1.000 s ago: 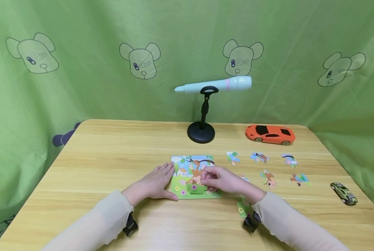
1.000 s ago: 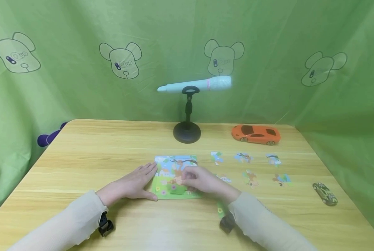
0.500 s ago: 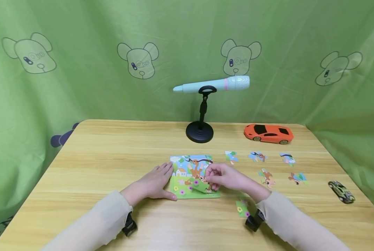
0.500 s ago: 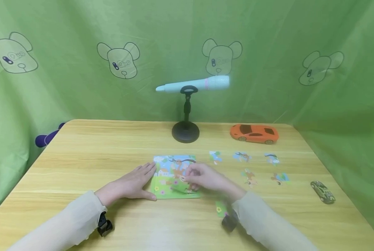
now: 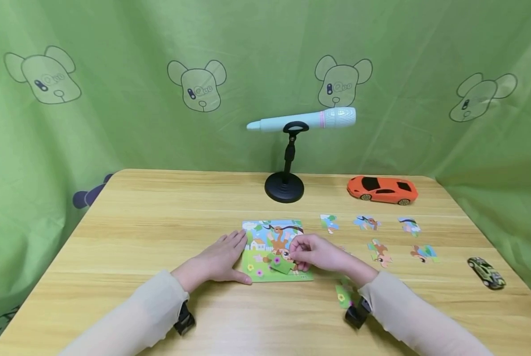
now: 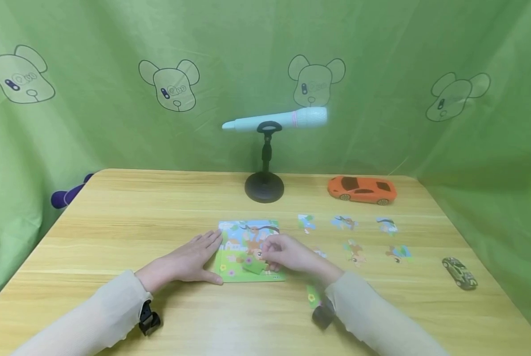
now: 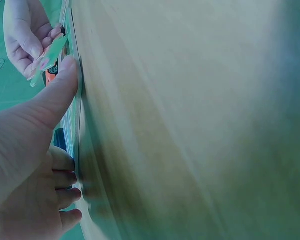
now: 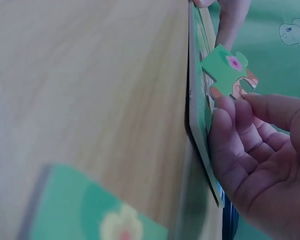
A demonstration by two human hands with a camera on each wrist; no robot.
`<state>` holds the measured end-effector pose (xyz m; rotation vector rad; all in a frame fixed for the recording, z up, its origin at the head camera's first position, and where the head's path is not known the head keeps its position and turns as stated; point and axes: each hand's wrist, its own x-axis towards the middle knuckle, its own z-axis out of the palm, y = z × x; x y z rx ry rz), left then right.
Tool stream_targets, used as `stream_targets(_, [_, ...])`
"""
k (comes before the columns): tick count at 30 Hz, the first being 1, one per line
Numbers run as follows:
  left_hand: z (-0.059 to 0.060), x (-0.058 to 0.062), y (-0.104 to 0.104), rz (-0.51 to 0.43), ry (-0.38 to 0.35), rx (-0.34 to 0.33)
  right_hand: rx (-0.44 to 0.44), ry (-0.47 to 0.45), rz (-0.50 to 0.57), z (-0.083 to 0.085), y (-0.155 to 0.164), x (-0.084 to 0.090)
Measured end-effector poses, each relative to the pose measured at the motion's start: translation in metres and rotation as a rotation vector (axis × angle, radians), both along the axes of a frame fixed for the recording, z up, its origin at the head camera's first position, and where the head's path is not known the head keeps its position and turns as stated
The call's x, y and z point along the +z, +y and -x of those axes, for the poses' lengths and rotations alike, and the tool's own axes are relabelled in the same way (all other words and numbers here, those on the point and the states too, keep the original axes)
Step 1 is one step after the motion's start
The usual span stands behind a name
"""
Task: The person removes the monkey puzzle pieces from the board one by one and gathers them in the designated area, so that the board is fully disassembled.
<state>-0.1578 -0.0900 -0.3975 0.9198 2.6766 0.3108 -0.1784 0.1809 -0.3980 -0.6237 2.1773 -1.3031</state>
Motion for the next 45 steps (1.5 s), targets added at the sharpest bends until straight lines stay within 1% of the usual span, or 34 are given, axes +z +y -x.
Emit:
stream_targets(4, [0.000, 0.000, 0.000, -0.003, -0.002, 0.001, 0.007, -0.007, 0.003, 0.001, 0.001, 0.001])
stream_targets(7, [0.000, 0.000, 0.000, -0.001, -0.005, 0.004, 0.010, -0.034, 0.017, 0.000, 0.003, 0.005])
stream_targets(9, [0.000, 0.000, 0.000, 0.002, -0.006, 0.005, 0.009, -0.059, 0.026, -0.001, 0.007, 0.009])
stream_targets(12, [0.001, -0.001, 0.000, 0.002, -0.009, 0.006, 0.014, -0.063, 0.027, -0.001, 0.018, 0.018])
stream_targets(17, [0.001, -0.001, 0.001, 0.004, -0.012, 0.008, 0.062, -0.013, -0.029, -0.003, 0.053, 0.029])
stream_targets(21, [0.001, -0.001, 0.001, 0.007, -0.012, 0.009, 0.098, -0.020, -0.051, -0.007, 0.093, 0.032])
stream_targets(27, [0.001, 0.001, 0.001, 0.006, -0.015, 0.009, 0.130, -0.044, -0.088, -0.016, 0.149, 0.035])
stream_targets(31, [-0.001, 0.002, 0.001, -0.001, -0.016, 0.011, 0.142, -0.063, -0.111, -0.022, 0.181, 0.030])
stream_targets(34, [-0.001, 0.002, 0.001, 0.000, -0.016, 0.012, 0.147, -0.098, -0.116, -0.025, 0.198, 0.024])
stream_targets(39, [0.000, 0.001, 0.001, 0.009, -0.014, 0.013, 0.165, -0.120, -0.086, -0.028, 0.210, 0.016])
stream_targets(42, [0.000, 0.001, 0.001, 0.013, -0.015, 0.015, 0.182, -0.101, -0.069, -0.028, 0.212, 0.011])
stream_targets(45, [0.001, 0.001, 0.002, 0.016, -0.014, 0.014, 0.195, -0.073, -0.074, -0.027, 0.212, 0.009])
